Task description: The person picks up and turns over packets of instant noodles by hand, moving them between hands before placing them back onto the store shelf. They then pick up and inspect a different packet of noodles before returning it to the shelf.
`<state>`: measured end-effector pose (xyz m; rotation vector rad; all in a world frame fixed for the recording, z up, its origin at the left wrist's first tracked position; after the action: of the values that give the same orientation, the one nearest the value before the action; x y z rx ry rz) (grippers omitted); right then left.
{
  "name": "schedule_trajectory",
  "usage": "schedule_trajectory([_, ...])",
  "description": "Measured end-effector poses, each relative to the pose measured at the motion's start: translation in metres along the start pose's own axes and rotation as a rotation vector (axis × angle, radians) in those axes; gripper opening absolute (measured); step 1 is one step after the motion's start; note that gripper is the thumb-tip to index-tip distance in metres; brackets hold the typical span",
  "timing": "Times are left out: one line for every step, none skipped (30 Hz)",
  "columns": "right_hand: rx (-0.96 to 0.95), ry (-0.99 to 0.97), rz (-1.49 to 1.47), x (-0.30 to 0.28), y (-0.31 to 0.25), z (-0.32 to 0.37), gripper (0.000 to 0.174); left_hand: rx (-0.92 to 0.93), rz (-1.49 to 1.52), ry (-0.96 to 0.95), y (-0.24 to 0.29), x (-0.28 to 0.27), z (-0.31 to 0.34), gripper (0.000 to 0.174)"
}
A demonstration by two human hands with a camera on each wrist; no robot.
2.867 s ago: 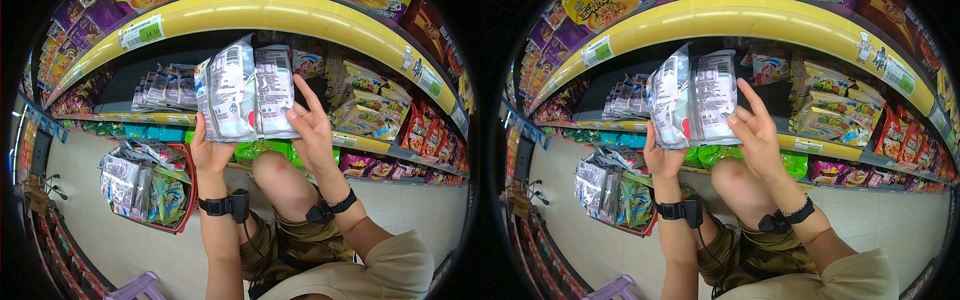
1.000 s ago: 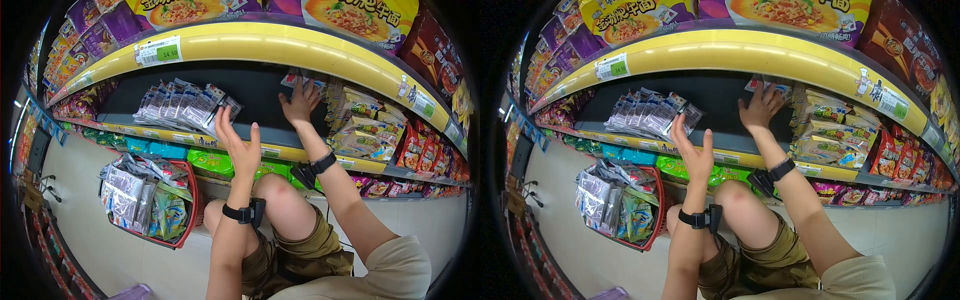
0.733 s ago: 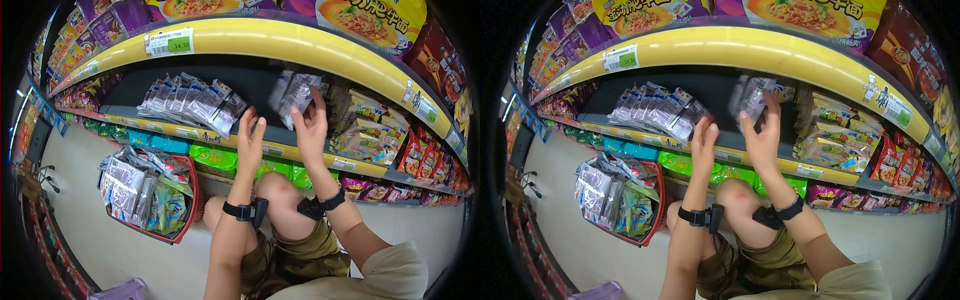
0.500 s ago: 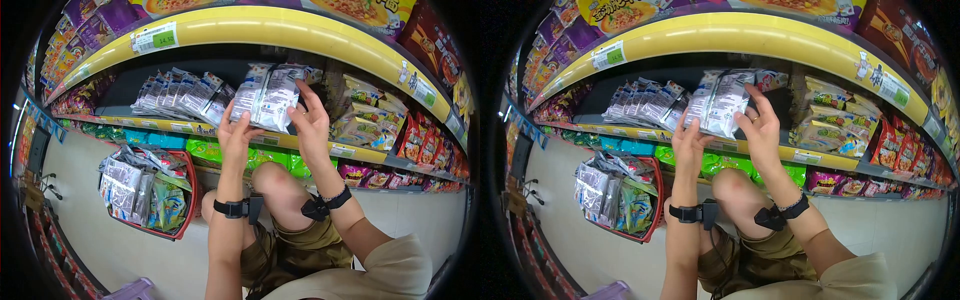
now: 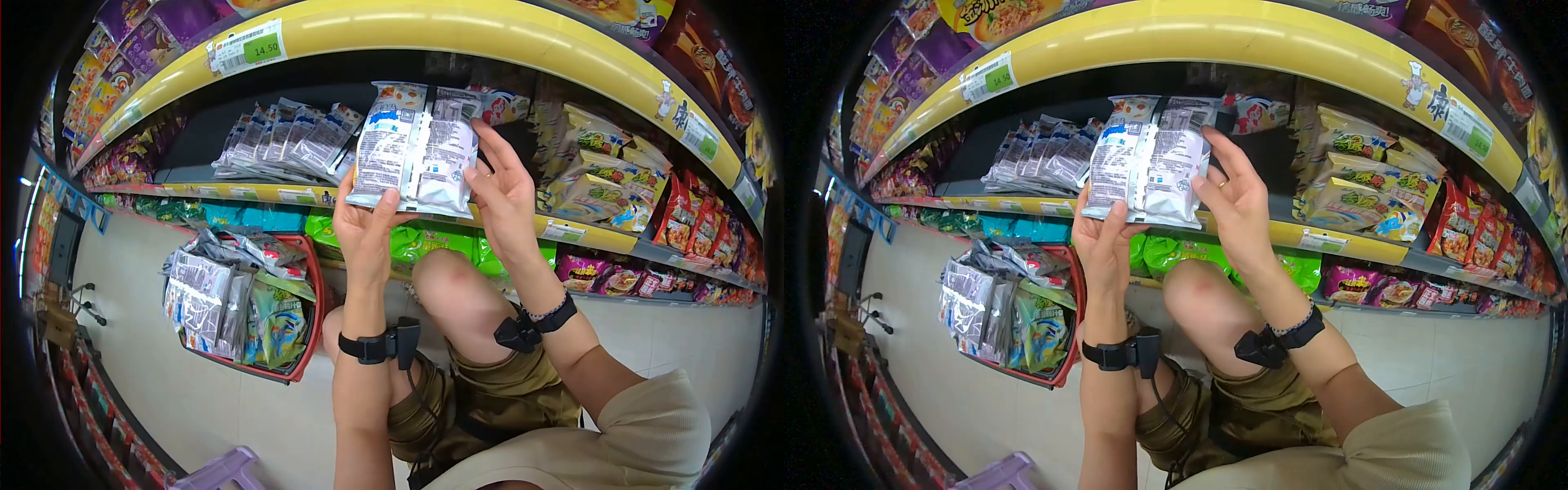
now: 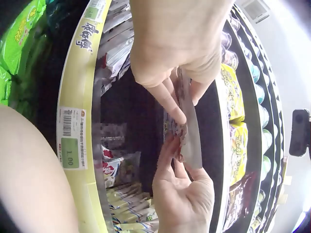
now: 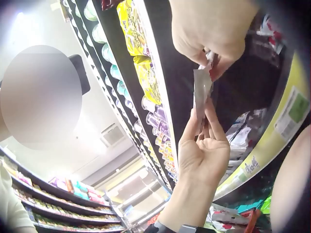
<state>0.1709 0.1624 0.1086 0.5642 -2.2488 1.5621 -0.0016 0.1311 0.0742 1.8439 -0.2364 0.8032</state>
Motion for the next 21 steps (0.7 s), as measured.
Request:
schedule_trajectory([0.004,-0.001,0.003,0.001,0.001,0.0,0.054,-0.001,0.002,0.012,0.0,-0.002,0.0,0.044])
schedule_trajectory([0.006,-0.002,0.007,0.002,0.001,0.0,0.054,-0.001,0.005,0.023,0.0,-0.003,-0.001,0.045])
schedule_trajectory([0.007,-0.003,0.007,0.004,0.001,0.001,0.054,-0.001,0.005,0.024,0.0,-0.003,-0.001,0.045])
schedule_trajectory([-0.012,0.003,0.002,0.005,0.0,0.001,0.054,-0.01,0.017,0.037,-0.001,-0.005,-0.001,0.045])
schedule_trajectory([-0.031,0.009,-0.003,0.006,-0.002,0.0,0.054,-0.019,0.03,0.051,-0.002,-0.006,-0.002,0.046])
schedule_trajectory([-0.03,0.008,-0.003,0.007,-0.002,0.0,0.054,-0.019,0.03,0.052,-0.002,-0.007,-0.002,0.046])
schedule_trajectory([-0.044,-0.003,-0.017,0.008,-0.004,0.0,0.056,-0.028,0.052,0.045,-0.002,-0.006,-0.003,0.046])
schedule_trajectory([-0.058,-0.012,-0.031,0.01,-0.006,0.0,0.057,-0.039,0.075,0.037,-0.003,-0.005,-0.003,0.046])
schedule_trajectory([-0.057,-0.011,-0.03,0.011,-0.007,0.0,0.057,-0.041,0.075,0.037,-0.003,-0.005,-0.003,0.046])
schedule_trajectory([-0.09,-0.015,-0.03,0.013,-0.011,0.0,0.06,-0.037,0.086,0.027,-0.001,-0.003,-0.003,0.045])
schedule_trajectory([-0.122,-0.021,-0.03,0.015,-0.015,0.0,0.062,-0.032,0.096,0.018,0.001,-0.001,-0.003,0.044])
schedule_trajectory([-0.121,-0.019,-0.03,0.016,-0.015,0.0,0.062,-0.034,0.096,0.018,0.0,-0.002,-0.003,0.044])
schedule_trajectory([-0.096,-0.01,-0.034,0.015,-0.013,0.001,0.065,-0.029,0.127,0.023,0.0,-0.003,-0.004,0.047])
schedule_trajectory([-0.07,0.0,-0.038,0.014,-0.01,0.003,0.067,-0.024,0.157,0.028,0.0,-0.004,-0.004,0.051])
schedule_trajectory([-0.069,0.001,-0.038,0.013,-0.01,0.005,0.067,-0.026,0.156,0.029,0.0,-0.006,-0.004,0.051])
schedule_trajectory([-0.031,-0.039,0.019,0.016,-0.005,0.008,0.068,-0.017,0.149,0.051,0.001,-0.009,-0.005,0.051])
schedule_trajectory([0.007,-0.079,0.075,0.019,0.001,0.01,0.069,-0.008,0.143,0.072,0.002,-0.012,-0.006,0.052])
schedule_trajectory([0.06,-0.097,0.117,0.019,0.01,0.012,0.068,-0.008,0.142,0.073,0.002,-0.012,-0.006,0.052])
schedule_trajectory([0.061,-0.096,0.117,0.018,0.011,0.012,0.068,0.002,0.132,0.09,0.002,-0.015,-0.006,0.051])
schedule_trajectory([0.069,-0.105,0.11,0.019,0.012,0.013,0.067,0.012,0.121,0.107,0.003,-0.017,-0.007,0.049])
schedule_trajectory([0.078,-0.113,0.102,0.019,0.013,0.015,0.066,0.011,0.119,0.109,0.002,-0.018,-0.007,0.049])
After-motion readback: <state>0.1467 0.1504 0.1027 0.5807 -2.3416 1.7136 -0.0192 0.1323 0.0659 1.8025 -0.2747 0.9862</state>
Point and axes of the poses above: each hand's wrist, its own z-axis away from the middle knuckle, its own x-axis out of the palm, y = z × x, the point moved 10 cm from there along -z, towards the middle knuckle, and after that the axes turned 10 degrees about y, right-handed, at the moved point
